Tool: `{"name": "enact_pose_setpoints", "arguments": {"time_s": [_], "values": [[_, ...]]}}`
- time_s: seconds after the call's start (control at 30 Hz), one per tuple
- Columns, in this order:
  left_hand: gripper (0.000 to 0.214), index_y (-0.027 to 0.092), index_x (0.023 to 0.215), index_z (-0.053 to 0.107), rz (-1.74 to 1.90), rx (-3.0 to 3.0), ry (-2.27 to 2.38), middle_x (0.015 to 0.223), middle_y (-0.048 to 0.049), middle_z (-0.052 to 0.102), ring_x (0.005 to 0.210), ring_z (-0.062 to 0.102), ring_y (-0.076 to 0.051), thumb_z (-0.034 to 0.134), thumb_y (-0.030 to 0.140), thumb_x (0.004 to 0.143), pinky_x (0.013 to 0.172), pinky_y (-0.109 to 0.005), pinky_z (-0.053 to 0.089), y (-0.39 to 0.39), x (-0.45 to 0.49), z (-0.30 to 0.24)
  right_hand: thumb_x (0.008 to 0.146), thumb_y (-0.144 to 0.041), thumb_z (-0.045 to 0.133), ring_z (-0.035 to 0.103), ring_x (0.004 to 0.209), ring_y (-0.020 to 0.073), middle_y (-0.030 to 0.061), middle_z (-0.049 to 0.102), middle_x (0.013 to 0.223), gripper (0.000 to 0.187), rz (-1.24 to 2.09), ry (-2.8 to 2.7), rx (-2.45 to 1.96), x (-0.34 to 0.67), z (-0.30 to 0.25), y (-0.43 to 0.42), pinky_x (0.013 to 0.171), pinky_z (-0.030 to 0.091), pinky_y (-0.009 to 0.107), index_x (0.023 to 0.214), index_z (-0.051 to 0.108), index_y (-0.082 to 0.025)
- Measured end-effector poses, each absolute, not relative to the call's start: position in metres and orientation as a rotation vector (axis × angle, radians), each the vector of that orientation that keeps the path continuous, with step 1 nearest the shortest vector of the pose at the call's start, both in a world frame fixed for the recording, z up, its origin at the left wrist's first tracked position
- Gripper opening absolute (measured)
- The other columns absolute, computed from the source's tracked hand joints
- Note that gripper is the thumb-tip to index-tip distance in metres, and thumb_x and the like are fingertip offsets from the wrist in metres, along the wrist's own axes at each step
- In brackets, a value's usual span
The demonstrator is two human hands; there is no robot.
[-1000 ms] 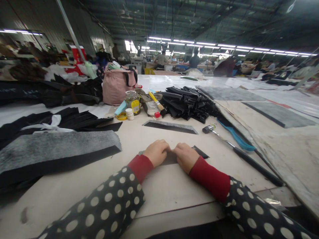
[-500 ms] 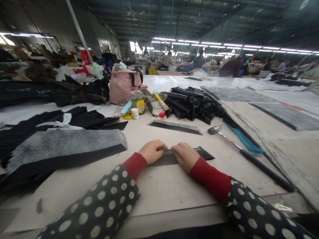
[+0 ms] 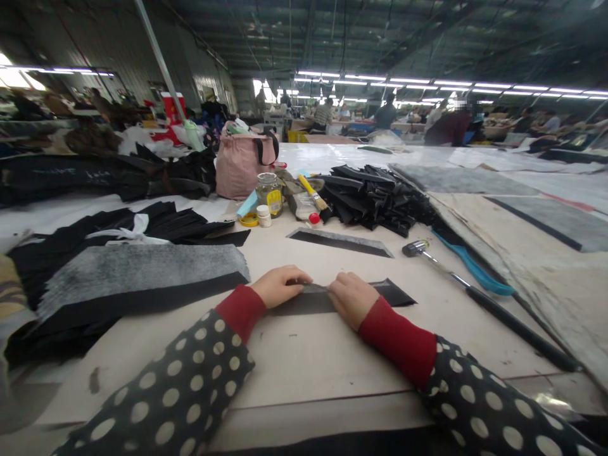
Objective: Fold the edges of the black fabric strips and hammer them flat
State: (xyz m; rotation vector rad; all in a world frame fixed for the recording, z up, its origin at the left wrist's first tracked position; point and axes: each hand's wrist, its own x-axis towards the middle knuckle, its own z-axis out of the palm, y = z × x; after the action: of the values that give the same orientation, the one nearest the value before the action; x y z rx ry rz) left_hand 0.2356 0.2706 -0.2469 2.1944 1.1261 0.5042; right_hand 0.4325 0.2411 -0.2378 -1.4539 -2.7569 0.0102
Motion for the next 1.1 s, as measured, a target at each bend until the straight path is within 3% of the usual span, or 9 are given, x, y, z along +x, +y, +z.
{"name": "enact_pose_setpoints", "arguments": {"time_s": [0.13, 0.37, 0.6, 0.8, 1.1], "values": [[0.025, 0.015, 0.092, 0.063, 0.526, 2.104, 1.209, 0.09, -0.0024, 0.059, 0.083, 0.054, -0.014, 0.051, 0.01, 0.071, 0.08, -0.025, 0.042, 0.268, 0.23, -0.25, 0.081, -0.012, 0.04, 0.046, 0.087, 0.0194, 0.0096, 0.056, 0.093, 0.027, 0.147, -2.651, -1.39, 0.433, -0.246, 0.245, 0.082, 0.036, 0.03, 0.099, 0.06, -0.013], [0.024, 0.016, 0.078, 0.063, 0.59, 2.141, 1.28, 0.08, -0.0004, 0.058, 0.076, 0.053, -0.013, 0.047, 0.004, 0.065, 0.073, -0.024, 0.043, 0.264, 0.239, -0.253, 0.065, 0.001, 0.041, 0.046, 0.09, 0.0163, 0.0075, 0.055, 0.097, 0.045, 0.321, -2.633, -1.228, 0.425, -0.248, 0.251, 0.084, 0.036, 0.026, 0.104, 0.058, -0.014], [0.027, 0.016, 0.081, 0.064, 0.548, 2.354, 1.067, 0.082, -0.0024, 0.056, 0.084, 0.052, -0.013, 0.044, 0.001, 0.069, 0.081, -0.024, 0.041, 0.263, 0.235, -0.251, 0.077, -0.007, 0.037, 0.045, 0.084, 0.02, 0.0092, 0.055, 0.089, 0.027, 0.073, -2.887, -1.307, 0.413, -0.238, 0.245, 0.075, 0.037, 0.03, 0.089, 0.06, -0.012], [0.026, 0.016, 0.096, 0.061, 0.436, 2.304, 1.001, 0.093, -0.0031, 0.058, 0.092, 0.052, -0.013, 0.048, 0.008, 0.075, 0.087, -0.023, 0.039, 0.264, 0.22, -0.241, 0.077, -0.008, 0.039, 0.044, 0.085, 0.019, 0.0073, 0.054, 0.091, 0.033, 0.097, -2.853, -1.327, 0.411, -0.234, 0.24, 0.075, 0.035, 0.029, 0.104, 0.057, -0.016], [0.027, 0.017, 0.093, 0.062, 0.441, 2.193, 1.16, 0.089, -0.0013, 0.059, 0.084, 0.054, -0.013, 0.05, 0.008, 0.07, 0.079, -0.024, 0.042, 0.26, 0.21, -0.241, 0.08, -0.01, 0.037, 0.043, 0.082, 0.0187, 0.0069, 0.053, 0.089, 0.039, 0.078, -2.842, -1.298, 0.412, -0.236, 0.239, 0.072, 0.034, 0.029, 0.114, 0.052, -0.022]]}}
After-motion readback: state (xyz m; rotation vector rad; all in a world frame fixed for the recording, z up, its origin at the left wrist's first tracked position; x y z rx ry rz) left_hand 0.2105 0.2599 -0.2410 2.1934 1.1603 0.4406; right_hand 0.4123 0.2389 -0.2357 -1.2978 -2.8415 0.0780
